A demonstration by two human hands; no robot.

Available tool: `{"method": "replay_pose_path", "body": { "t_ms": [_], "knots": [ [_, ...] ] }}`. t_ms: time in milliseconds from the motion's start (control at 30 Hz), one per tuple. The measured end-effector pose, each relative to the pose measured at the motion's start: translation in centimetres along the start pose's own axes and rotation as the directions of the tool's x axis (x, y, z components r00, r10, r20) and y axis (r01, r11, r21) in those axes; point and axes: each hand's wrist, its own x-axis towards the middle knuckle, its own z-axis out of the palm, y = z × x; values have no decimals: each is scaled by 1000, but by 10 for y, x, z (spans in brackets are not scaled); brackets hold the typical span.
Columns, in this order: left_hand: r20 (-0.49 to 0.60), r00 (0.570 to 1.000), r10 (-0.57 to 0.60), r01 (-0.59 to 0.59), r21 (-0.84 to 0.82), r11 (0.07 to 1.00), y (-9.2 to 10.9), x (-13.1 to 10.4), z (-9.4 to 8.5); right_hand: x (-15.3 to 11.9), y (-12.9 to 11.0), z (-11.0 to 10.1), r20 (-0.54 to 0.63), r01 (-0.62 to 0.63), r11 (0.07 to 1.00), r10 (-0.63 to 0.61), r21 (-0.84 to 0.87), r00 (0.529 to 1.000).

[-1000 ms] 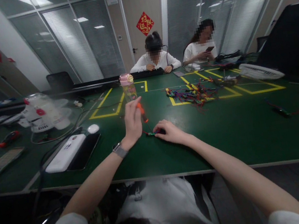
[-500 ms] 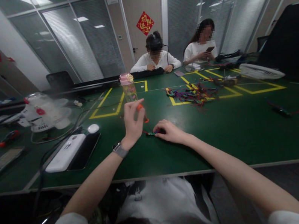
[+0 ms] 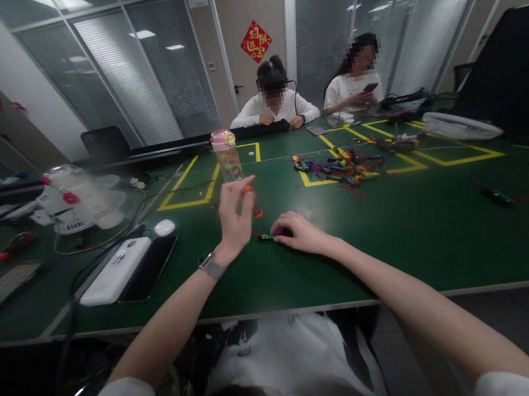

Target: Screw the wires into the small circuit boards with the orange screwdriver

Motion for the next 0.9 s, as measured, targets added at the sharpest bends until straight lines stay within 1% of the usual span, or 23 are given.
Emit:
{"method": "replay_pose_path", "body": {
  "t_ms": [133, 267, 467, 533, 733, 900],
  "knots": [
    [24, 1000, -4, 5, -42, 999, -2, -1, 1, 0, 0, 0, 3, 4, 1000, -4, 2, 1000],
    [-28, 999, -35, 34, -35, 999, -5, -2, 4, 0, -1, -1, 13, 1, 1000, 0, -9, 1000],
    [-31, 1000, 0, 2, 60, 998, -3, 0, 2, 0, -3, -2, 9, -16, 1000, 16, -10, 1000],
    [-34, 999, -2, 4, 56, 998, -2, 0, 1, 0, -3, -2, 8, -15, 1000, 15, -7, 1000],
    [13, 1000, 16, -16, -13, 1000, -2, -1, 1, 0, -1, -1, 21, -5, 1000, 5, -7, 1000],
    [-21, 1000, 22, -22, 13, 1000, -3, 0, 2, 0, -1, -1, 14, -14, 1000, 14, -5, 1000]
  ]
}}
